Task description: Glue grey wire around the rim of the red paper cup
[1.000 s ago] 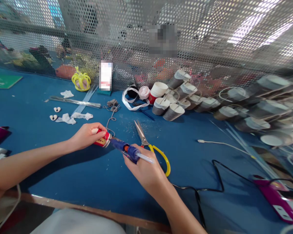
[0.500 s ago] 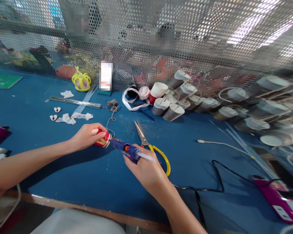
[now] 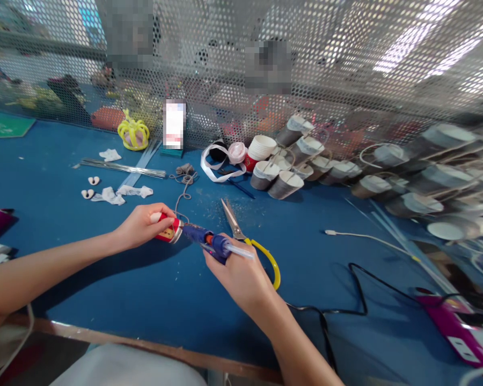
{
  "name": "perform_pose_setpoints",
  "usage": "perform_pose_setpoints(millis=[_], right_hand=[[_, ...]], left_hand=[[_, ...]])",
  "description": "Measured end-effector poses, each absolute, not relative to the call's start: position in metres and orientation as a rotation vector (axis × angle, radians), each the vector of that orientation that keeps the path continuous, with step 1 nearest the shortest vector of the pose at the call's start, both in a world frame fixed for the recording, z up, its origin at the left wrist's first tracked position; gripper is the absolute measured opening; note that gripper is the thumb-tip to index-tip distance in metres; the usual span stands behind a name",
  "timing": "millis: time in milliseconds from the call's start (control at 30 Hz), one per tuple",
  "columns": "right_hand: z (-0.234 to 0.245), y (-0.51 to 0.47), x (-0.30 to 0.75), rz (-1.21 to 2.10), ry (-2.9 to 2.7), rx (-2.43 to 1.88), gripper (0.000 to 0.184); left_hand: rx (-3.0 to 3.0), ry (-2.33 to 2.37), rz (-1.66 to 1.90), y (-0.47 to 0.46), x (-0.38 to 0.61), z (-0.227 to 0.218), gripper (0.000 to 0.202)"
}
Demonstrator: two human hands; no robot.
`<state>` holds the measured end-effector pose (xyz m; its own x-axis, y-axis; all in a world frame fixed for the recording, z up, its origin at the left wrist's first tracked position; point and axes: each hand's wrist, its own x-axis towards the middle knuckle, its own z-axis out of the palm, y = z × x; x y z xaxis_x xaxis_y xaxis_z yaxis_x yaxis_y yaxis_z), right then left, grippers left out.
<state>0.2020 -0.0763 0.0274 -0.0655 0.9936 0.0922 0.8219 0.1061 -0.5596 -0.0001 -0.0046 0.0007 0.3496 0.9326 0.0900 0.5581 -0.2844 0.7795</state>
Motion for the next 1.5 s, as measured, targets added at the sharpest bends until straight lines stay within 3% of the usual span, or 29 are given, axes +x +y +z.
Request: perform_pose_setpoints(millis=[1500], right_hand=[[0.0307, -0.0707, 0.2027, 0.471, -1.993, -1.759, 0.019]], left_hand=[[1.981, 1.273, 0.750, -0.0063, 0.0001, -0.0003, 0.013]])
